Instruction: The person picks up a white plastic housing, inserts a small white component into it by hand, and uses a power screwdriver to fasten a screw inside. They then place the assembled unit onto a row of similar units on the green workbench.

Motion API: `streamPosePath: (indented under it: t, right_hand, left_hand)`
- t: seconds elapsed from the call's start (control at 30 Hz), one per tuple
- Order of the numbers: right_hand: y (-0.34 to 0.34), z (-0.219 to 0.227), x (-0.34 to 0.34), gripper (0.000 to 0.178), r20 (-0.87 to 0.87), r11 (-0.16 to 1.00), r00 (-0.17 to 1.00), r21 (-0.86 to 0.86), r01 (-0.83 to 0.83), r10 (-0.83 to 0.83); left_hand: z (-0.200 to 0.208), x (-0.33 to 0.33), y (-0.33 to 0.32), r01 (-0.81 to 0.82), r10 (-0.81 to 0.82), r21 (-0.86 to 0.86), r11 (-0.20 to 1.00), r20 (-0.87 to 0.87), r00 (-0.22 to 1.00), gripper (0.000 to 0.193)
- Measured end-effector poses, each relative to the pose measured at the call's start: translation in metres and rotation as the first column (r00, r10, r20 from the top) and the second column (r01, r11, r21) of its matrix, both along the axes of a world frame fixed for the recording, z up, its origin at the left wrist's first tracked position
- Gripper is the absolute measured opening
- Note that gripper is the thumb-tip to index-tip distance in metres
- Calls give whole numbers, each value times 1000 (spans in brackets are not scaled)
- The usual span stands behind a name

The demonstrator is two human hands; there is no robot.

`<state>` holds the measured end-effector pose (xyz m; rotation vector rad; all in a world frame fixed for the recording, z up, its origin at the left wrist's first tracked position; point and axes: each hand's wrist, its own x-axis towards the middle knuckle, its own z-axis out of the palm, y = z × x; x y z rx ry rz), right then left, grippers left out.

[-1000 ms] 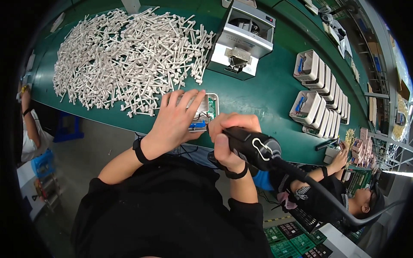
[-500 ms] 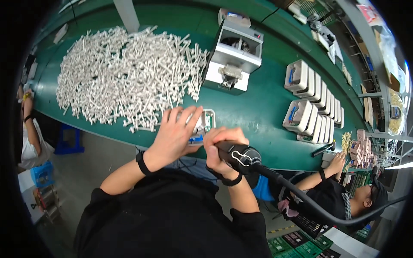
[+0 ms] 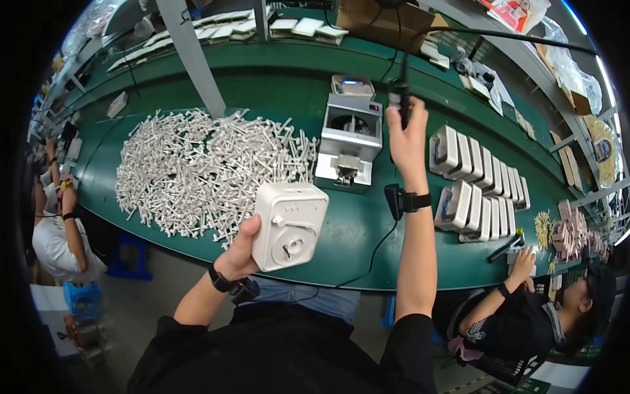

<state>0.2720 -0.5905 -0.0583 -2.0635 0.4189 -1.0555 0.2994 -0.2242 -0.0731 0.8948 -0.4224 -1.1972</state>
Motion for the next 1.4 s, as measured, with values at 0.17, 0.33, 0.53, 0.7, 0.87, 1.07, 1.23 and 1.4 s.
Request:
streamPosePath:
  t: [0.17,0.33,0.53,0.7,0.87,1.07,1.23,1.4]
  right_hand:
    - [-7,-18,-9,45,-217,999,976,2,32,-31]
    - [41,20,-64,52,-55,948,986,-287,136,-158]
    - [117,19,-159,53,-27,564,778,705,-430,627]
    - [105,21,-194,44,-99,554,903,815,-167,419]
    - [66,4,-179,42,-232,894,949,346,286,-214]
    - [-6,-37,-118,39,-318,878,822,-82,472,-472]
    - [-20,-69,-105,49,-433,760,627,-309,572,-648]
    - [8,-52,-102,48,-200,608,613,-538,584,-764]
  left_hand:
    - [12,-3,-11,-64,59,-21,998,-184,981,97]
    - [14,5,-29,51,-63,-77,996,-163,985,94]
    - [67,8,-60,106,11,5,994,989,-145,93]
    - [85,29,-89,150,131,-99,984,966,-223,73]
    - [83,173,-134,-557,319,-417,718,909,-269,41]
    - [-26,300,-270,-390,-89,-60,919,932,-353,76]
    - [-63,300,-353,-162,-230,196,967,946,-230,116]
    - [-103,287,-394,-101,-82,52,993,946,-314,120]
